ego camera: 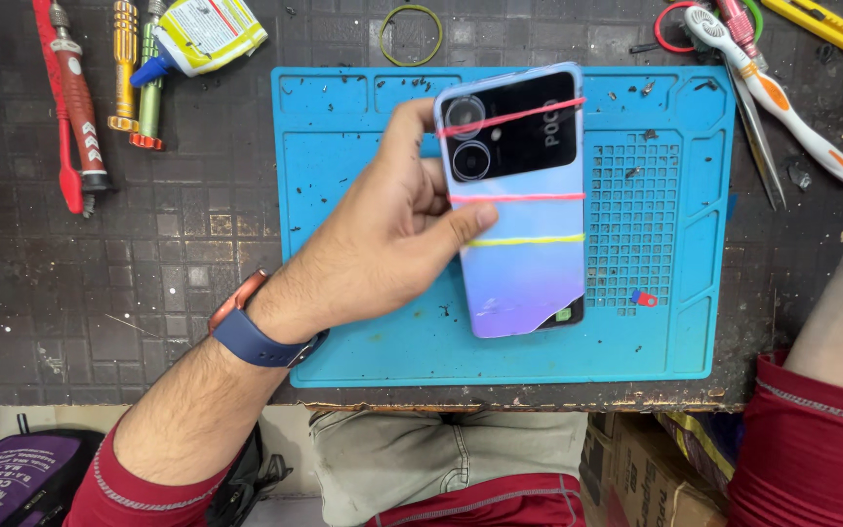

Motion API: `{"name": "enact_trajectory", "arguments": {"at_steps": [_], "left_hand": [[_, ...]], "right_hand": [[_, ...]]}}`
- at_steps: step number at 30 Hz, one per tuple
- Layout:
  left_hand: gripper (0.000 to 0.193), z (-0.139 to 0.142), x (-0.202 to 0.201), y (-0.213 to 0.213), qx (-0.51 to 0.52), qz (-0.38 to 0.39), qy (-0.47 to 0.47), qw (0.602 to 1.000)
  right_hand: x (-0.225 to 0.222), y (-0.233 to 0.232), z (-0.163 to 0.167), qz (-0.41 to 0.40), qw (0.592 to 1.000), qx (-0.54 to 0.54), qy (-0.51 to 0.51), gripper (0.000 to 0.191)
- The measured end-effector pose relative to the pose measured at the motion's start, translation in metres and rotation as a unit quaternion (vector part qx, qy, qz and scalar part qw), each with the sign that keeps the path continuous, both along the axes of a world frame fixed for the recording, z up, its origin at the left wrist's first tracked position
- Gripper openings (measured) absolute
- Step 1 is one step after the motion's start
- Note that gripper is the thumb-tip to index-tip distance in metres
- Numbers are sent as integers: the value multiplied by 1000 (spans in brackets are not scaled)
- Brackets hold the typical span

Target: The person unwraps a smartphone from bubble wrap, removes the rubber bands, pries off the back cover by hand, and uses a screwdriver to unscrew screws from the phone's internal frame while working on a blue silicone mat. They then work around the exposed battery and camera area of the opened device.

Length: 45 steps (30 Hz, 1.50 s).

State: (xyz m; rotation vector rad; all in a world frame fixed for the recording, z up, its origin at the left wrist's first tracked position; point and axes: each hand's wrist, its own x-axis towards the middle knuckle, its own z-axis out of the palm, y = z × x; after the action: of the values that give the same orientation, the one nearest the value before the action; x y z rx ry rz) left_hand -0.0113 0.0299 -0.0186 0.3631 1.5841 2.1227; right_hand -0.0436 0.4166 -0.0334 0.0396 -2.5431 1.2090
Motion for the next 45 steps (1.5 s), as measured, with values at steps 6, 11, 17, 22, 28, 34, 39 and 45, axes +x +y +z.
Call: {"name": "enact_trajectory", "arguments": {"at_steps": [6, 11, 17, 22, 28, 34, 39, 45], "left_hand": [[45, 15, -5, -10, -72, 48, 51, 995], [49, 31, -2, -6, -376, 4, 86, 923], [93, 30, 2, -1, -433, 23, 311, 846], [82, 27, -1, -1, -423, 46, 253, 869], [47, 26, -3, -9, -277, 48, 29, 959], [48, 22, -2, -12, -97, 33, 58, 993], [53, 12, -2, -16, 68, -15, -108, 992], [50, 3, 1, -8, 34, -60, -110, 992]], "right_hand": [[3, 1, -3, 4, 1000, 6, 0, 13], [2, -3, -8, 11, 1000, 15, 3, 13], [6, -30, 12, 74, 997, 27, -9, 12], [16, -92, 49, 158, 974, 157, 38, 9], [16, -162, 72, 208, 969, 130, 0, 26], [5, -174, 79, 254, 949, 162, 88, 24], [3, -188, 82, 257, 940, 182, 132, 28], [9, -191, 65, 253, 957, 131, 57, 20]]}}
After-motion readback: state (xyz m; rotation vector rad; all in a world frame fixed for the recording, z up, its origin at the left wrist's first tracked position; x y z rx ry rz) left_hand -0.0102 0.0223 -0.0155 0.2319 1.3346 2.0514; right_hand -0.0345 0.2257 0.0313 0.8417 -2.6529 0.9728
